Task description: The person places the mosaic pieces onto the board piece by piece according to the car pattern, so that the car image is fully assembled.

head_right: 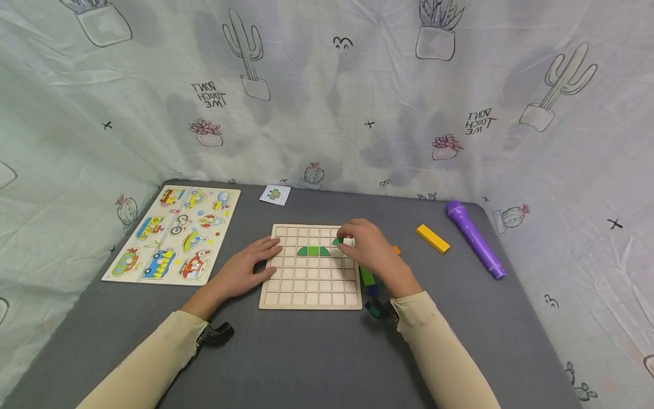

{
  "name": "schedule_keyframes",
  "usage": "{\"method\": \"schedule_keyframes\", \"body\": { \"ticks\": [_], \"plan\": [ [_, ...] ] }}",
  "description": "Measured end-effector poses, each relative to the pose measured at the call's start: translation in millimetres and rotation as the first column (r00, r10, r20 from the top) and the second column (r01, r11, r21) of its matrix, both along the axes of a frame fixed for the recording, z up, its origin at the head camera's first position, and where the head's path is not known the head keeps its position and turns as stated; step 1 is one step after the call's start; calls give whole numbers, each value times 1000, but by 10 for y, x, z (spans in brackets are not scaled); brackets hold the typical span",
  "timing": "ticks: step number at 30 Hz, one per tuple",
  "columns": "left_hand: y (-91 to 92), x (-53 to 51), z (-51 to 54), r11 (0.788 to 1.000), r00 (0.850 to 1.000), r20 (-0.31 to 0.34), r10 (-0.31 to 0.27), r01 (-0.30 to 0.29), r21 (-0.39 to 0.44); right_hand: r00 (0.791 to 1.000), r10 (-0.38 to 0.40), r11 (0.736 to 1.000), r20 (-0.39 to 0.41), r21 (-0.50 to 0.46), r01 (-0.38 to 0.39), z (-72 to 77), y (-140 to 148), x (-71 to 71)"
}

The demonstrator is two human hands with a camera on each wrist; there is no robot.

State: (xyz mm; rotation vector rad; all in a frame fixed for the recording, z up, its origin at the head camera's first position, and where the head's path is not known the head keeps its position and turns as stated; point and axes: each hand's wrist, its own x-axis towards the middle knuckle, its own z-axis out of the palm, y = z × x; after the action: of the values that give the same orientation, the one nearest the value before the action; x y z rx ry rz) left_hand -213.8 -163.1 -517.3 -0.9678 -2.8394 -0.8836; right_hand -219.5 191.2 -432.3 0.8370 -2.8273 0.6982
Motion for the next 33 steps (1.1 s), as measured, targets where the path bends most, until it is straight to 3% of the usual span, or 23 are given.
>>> {"method": "schedule_keyframes", "body": {
  "ticks": [20,26,33],
  "plan": [
    [14,-13,36,1000,1000,-2,1,-1,14,995,83,997,53,-5,-83,27,-464,-27],
    [20,-5,46,1000,1000,-15,0,1,22,992,94,995,81,23,-96,-7,-629,-48],
    [1,20,-13,1000,1000,0,7,-7,7,985,124,991,116,39,-129,-133,-803,-65]
  ]
}}
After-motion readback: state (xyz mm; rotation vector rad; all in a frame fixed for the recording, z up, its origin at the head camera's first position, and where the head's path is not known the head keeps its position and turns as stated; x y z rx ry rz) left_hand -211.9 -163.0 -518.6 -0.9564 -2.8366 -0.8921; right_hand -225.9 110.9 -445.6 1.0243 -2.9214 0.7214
